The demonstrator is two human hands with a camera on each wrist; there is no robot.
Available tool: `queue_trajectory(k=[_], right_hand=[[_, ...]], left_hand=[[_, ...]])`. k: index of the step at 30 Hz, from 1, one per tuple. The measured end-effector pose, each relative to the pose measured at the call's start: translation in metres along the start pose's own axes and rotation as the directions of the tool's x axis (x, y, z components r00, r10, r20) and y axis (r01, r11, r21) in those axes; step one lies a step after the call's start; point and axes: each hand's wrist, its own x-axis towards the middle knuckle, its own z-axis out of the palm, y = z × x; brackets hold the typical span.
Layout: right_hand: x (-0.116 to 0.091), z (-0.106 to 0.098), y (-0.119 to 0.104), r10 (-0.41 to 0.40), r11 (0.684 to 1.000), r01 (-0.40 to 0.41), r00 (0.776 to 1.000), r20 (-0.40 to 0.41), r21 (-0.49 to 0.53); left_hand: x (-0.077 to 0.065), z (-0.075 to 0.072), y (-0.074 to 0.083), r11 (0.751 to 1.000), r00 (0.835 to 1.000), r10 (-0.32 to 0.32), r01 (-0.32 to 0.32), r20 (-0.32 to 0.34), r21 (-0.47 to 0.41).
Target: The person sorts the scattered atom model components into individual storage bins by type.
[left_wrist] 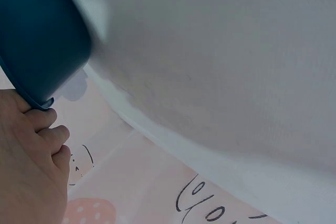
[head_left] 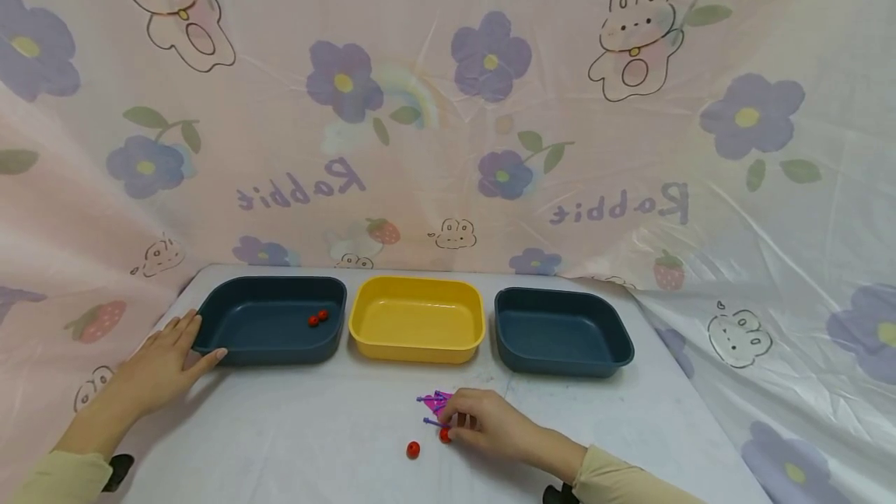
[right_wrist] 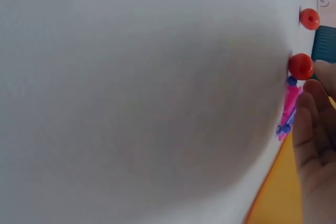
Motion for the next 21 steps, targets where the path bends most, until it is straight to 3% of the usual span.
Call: queue_trajectory(k=[10,21], right_hand=[[-0.0008,0.0036,-0.0019,0.025,0.999,-0.023,0.999,0.045,-0.045],[-0.0026,0.0033,-0.0034,0.063,0.995,-0.059,0.997,0.042,-0.077]], left_hand=[[-0.0009,0.0,-0.0003,1.0,1.0,0.0,0.0,-0.002,-0.008],[0.0006,0.0015,-0.0027,1.0,1.0,0.006,-0.006,-0.007,-0.011]])
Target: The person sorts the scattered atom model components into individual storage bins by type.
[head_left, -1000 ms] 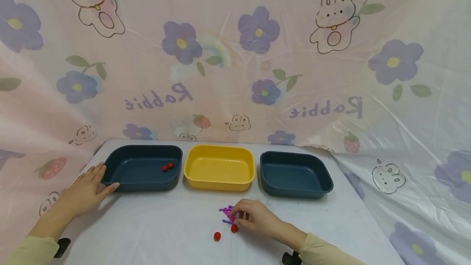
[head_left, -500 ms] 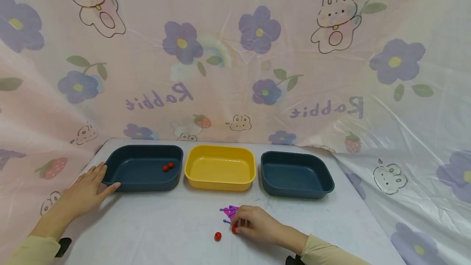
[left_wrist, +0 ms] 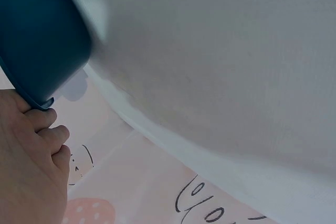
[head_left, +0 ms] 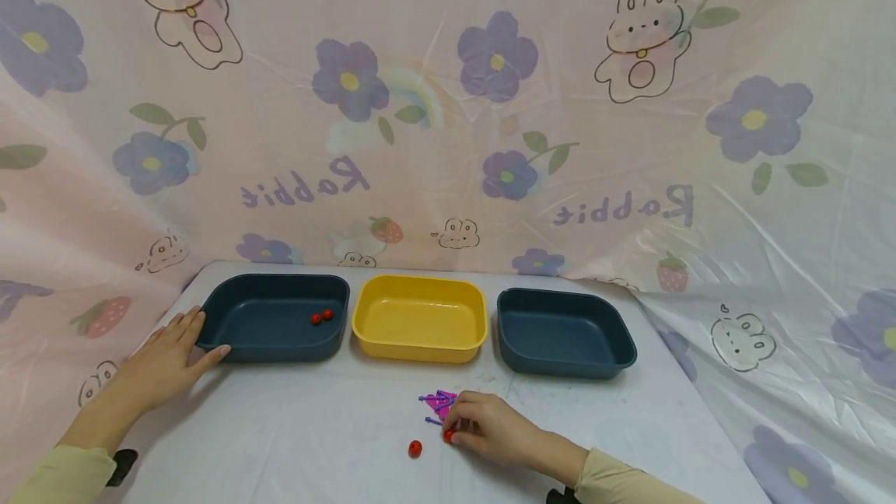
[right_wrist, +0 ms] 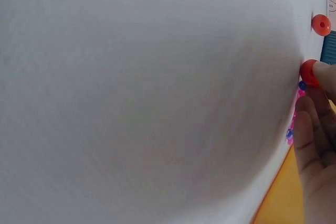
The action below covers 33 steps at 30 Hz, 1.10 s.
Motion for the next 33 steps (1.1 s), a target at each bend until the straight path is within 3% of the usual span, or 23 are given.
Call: queue_trajectory(k=[9,19,26,33], right_hand=[[0.0,-0.001,-0.001,0.004,0.999,-0.003,1.0,-0.015,0.039],[0.006,-0.004,-0.003,-0.062,0.992,0.076,0.989,-0.135,0.102],[0.016,-0.006,-0.009,-0.022,0.986,0.052,0.982,-0.187,0.158],[0.03,-0.006,-0.014,-0.068,0.977,0.124,0.953,-0.295,0.174]], left_hand=[[-0.001,-0.002,0.001,1.0,1.0,-0.004,0.004,0.008,0.001],[-0.003,-0.003,0.005,1.0,1.0,-0.014,0.013,0.009,0.011],[-0.002,-0.002,0.004,1.0,1.0,-0.013,0.012,0.006,0.015],[-0.003,-0.003,0.006,1.0,1.0,-0.011,0.011,-0.003,0.015]])
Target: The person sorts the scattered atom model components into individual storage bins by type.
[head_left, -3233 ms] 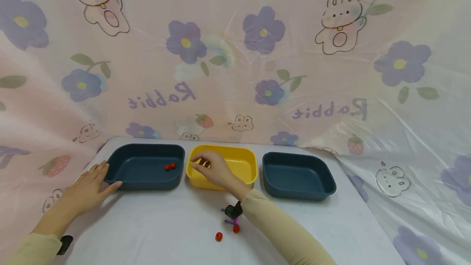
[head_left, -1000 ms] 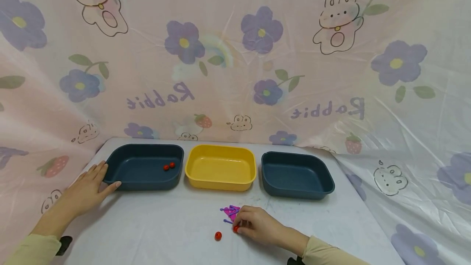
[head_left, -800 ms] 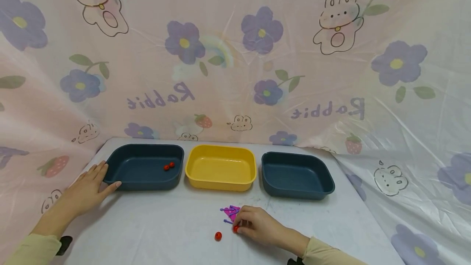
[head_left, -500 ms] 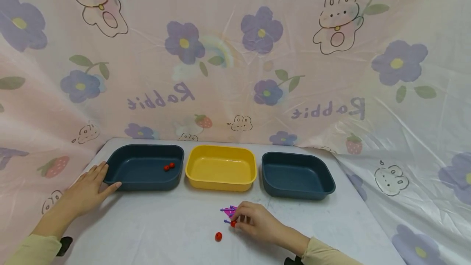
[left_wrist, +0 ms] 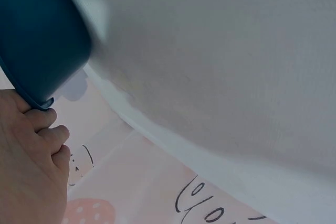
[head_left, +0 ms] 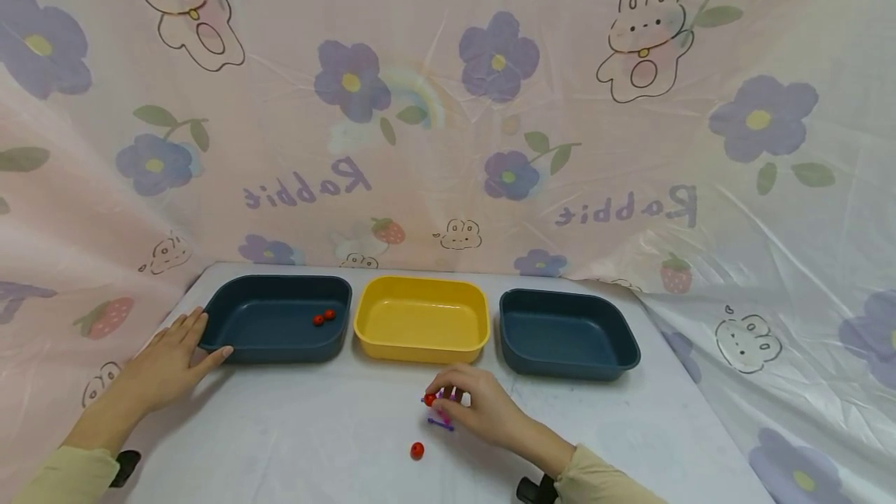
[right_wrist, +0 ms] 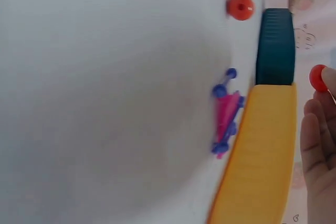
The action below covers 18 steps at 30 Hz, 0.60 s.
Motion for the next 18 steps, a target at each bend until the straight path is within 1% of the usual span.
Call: queue_trajectory(k=[2,5,9,12,18], right_hand=[[0.004,0.001,-0.001,-0.021,1.0,0.021,0.999,-0.034,-0.003],[0.011,0.002,-0.003,-0.005,1.0,0.005,0.998,-0.068,0.0],[0.021,0.002,-0.008,0.039,0.999,-0.037,0.995,-0.092,0.028],[0.031,0.004,-0.009,0.041,0.999,-0.037,0.993,-0.113,0.039],[0.052,0.008,-0.01,0.047,0.998,-0.04,0.988,-0.147,0.053]], left_hand=[[0.0,0.0,0.001,1.0,1.0,0.001,-0.001,-0.004,-0.002],[0.0,0.0,0.001,1.0,1.0,0.001,-0.001,-0.004,-0.002],[0.0,0.001,-0.002,1.0,1.0,0.001,-0.001,-0.004,0.008],[0.0,0.002,-0.003,1.0,1.0,0.001,-0.001,-0.003,0.008],[0.0,0.0,-0.001,1.0,1.0,-0.006,0.006,0.004,0.004]])
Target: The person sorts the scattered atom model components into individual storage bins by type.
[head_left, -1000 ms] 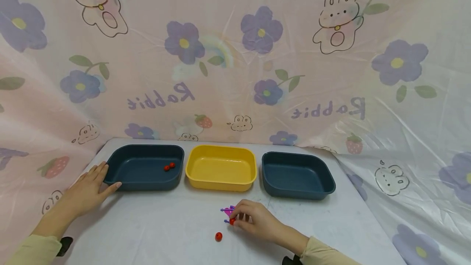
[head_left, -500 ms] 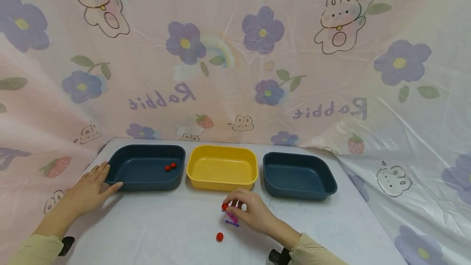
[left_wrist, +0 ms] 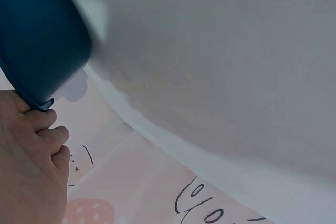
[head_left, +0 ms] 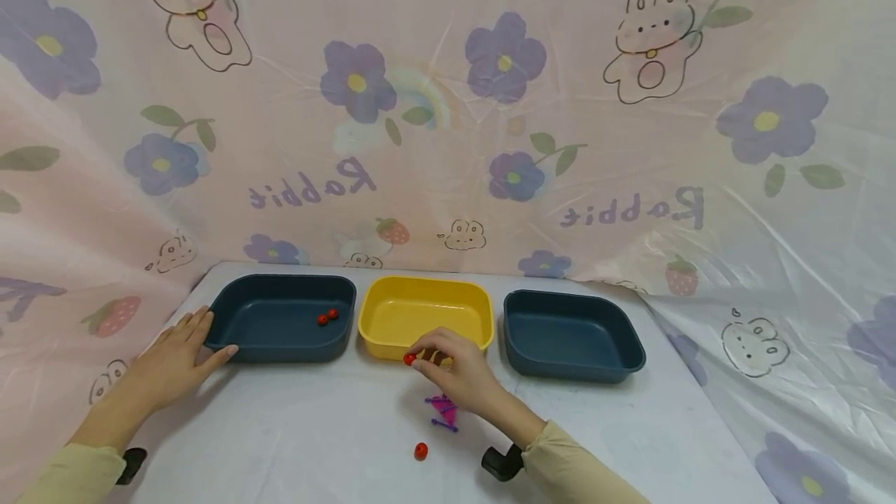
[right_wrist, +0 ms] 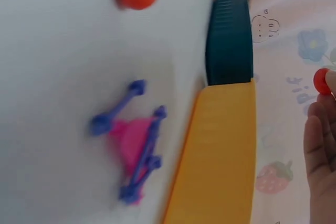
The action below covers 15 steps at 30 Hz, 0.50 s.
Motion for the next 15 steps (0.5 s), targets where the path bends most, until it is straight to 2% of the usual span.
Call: queue_trajectory(k=[6,15], right_hand=[[0.022,0.009,0.0,-0.011,1.0,0.011,1.0,-0.019,0.013],[0.053,0.022,0.0,0.056,0.998,-0.055,0.998,-0.03,0.028]], left_hand=[[-0.001,-0.001,0.003,1.0,1.0,0.004,-0.004,-0.002,-0.002],[-0.001,0.001,0.0,1.0,1.0,0.013,-0.014,-0.02,-0.006]])
